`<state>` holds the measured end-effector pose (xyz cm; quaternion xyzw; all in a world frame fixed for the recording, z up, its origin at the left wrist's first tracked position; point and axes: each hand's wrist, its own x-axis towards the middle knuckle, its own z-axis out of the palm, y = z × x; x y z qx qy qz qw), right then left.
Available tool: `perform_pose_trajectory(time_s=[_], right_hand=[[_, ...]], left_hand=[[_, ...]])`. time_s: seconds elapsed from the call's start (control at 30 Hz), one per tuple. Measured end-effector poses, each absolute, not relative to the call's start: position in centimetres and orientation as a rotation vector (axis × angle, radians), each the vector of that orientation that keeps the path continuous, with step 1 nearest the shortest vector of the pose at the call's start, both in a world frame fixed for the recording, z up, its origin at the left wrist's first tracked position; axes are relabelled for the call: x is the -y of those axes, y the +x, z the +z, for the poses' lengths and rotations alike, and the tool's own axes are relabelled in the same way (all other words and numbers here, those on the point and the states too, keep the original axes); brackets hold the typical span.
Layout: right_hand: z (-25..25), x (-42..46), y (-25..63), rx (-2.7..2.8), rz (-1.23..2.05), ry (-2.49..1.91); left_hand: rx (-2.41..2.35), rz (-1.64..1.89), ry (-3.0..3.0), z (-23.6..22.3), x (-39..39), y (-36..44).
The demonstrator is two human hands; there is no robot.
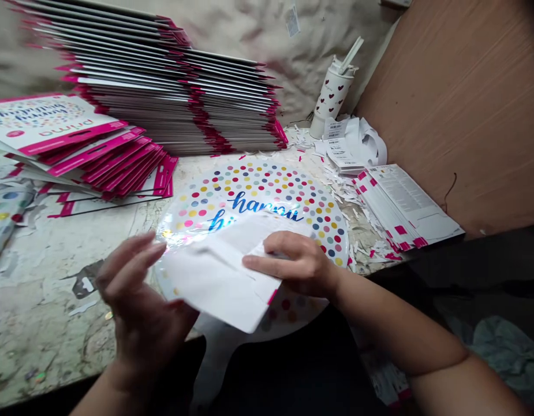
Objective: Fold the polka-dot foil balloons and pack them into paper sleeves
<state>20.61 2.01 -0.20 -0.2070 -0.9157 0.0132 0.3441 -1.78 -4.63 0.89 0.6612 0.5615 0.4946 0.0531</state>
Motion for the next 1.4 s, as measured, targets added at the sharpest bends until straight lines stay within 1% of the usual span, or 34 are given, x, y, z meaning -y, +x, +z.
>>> perform_pose_trajectory(time_s=[0.03,0.07,0.13,0.17,0.23,0.33,0.43,0.5,0.57,0.63,0.7,0.77,0.83,0.87,0.93,1.0,1.03,1.1,1.17,1.23,1.33,1.4], right_hand=[[-0.6,-2.5,20.8,2.38,0.026,-0.477],[-1.1,-2.7,21.0,2.392,-0.007,-0.455],[-2.1,-2.1,21.4,2.458,-0.107,-0.471],[-2.6,-1.5,21.5,2.499,-0.149,-0.478],[-3.6,0.3,21.8,2.579,-0.182,-0.492],[-4.4,2.6,22.3,2.649,-0.099,-0.649],[-4.0,2.6,22.2,2.626,0.152,-0.834],[-3.4,1.4,21.8,2.58,0.367,-1.033],[-2.7,-0.1,21.3,2.536,0.478,-1.228],[-1.9,-1.5,20.9,2.639,0.506,-1.195],[-1.2,-2.3,20.6,2.865,0.525,-0.978],[-0.9,-2.4,20.4,3.08,0.533,-0.82],[-0.9,-1.9,20.1,3.187,0.413,-0.865],[-1.0,-1.6,20.0,3.193,0.311,-0.911],[-1.1,-1.0,19.6,3.121,0.075,-0.936],[-1.1,-0.6,19.3,2.975,-0.154,-0.84],[-1.0,-0.4,19.1,2.885,-0.252,-0.761],[-0.8,0.0,18.8,2.704,-0.381,-0.606],[-0.5,0.4,18.4,2.562,-0.425,-0.541],[-0.5,0.8,18.2,2.504,-0.435,-0.55],[-0.7,1.1,18.1,2.503,-0.449,-0.586],[-0.8,1.0,18.2,2.515,-0.371,-0.609]], left_hand=[[-1.644,1.401,2.378,0.6,4.3,-2.8],[-1.517,1.213,2.689,0.1,4.1,-3.6],[-1.275,0.854,2.972,-1.3,4.1,-4.1],[-1.213,0.764,3.013,-2.2,4.4,-3.9],[-1.182,0.696,3.007,-3.8,5.3,-3.0],[-1.119,0.645,2.935,-5.0,6.5,-2.0],[-1.235,0.67,2.7,-4.6,6.2,-1.4],[-1.431,0.601,2.452,-3.8,5.0,-0.8],[-1.626,0.485,2.274,-3.2,3.4,-0.3],[-1.766,0.405,2.255,-2.9,2.0,-0.3],[-1.843,0.362,2.289,-2.8,1.3,-1.1],[-1.955,0.391,2.255,-2.5,1.5,-2.5],[-2.055,0.535,2.092,-1.8,2.7,-3.6],[-2.016,0.585,1.951,-1.4,3.6,-3.8],[-1.703,0.54,1.573,-0.6,5.4,-3.5],[-1.317,0.471,1.132,-0.2,6.7,-2.2],[-1.204,0.514,0.932,-0.3,7.0,-1.5],[-1.152,0.764,0.614,-0.7,6.8,-0.2],[-1.177,1.019,0.428,-1.0,6.0,0.6],[-1.191,1.138,0.35,-1.2,5.1,0.9],[-1.09,1.171,0.172,-1.2,4.5,1.1],[-0.969,1.149,0.02,-1.0,4.4,1.2]])
